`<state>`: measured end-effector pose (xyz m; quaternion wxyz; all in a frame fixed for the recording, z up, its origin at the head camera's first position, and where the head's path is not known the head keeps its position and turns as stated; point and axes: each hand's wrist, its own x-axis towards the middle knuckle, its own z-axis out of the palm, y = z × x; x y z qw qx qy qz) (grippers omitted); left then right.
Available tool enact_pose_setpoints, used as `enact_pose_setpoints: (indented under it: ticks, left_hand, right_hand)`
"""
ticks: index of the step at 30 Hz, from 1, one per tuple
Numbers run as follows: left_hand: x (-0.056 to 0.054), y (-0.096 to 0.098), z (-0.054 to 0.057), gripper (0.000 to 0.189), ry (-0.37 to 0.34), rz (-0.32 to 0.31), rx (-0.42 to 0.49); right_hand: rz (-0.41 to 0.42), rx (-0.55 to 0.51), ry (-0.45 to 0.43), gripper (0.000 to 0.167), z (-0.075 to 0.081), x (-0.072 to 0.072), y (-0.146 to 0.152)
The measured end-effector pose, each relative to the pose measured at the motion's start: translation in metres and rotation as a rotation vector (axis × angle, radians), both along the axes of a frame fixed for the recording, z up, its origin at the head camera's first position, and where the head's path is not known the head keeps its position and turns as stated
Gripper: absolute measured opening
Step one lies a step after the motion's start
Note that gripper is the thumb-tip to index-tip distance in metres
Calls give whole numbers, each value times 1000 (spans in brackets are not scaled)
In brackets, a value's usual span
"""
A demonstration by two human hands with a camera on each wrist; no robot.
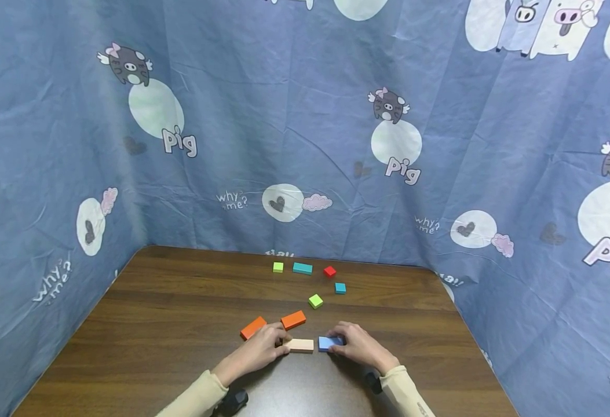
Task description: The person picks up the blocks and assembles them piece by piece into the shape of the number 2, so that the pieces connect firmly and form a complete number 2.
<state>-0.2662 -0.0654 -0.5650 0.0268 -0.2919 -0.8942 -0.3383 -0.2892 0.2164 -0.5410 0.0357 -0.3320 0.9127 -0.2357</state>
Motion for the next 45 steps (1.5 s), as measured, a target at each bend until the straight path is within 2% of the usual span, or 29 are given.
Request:
enact_pose_setpoints:
  ticks: [9,22,30,45]
  left_hand:
    - [0,0,-1,16,16,1,4]
    - [-1,0,1,17,-18,-6,8]
    - [-1,1,-1,18,-11,14,-3]
    - [0,1,0,18,-23,15,-8]
  right_hand:
    - [-10,8,-14,23,-1,-1,-5]
    - [-1,-1,-28,24,1,0,-14]
    - [3,4,-24,24,0,0,-13]
    - [4,16,-27,24,0,-1,-13]
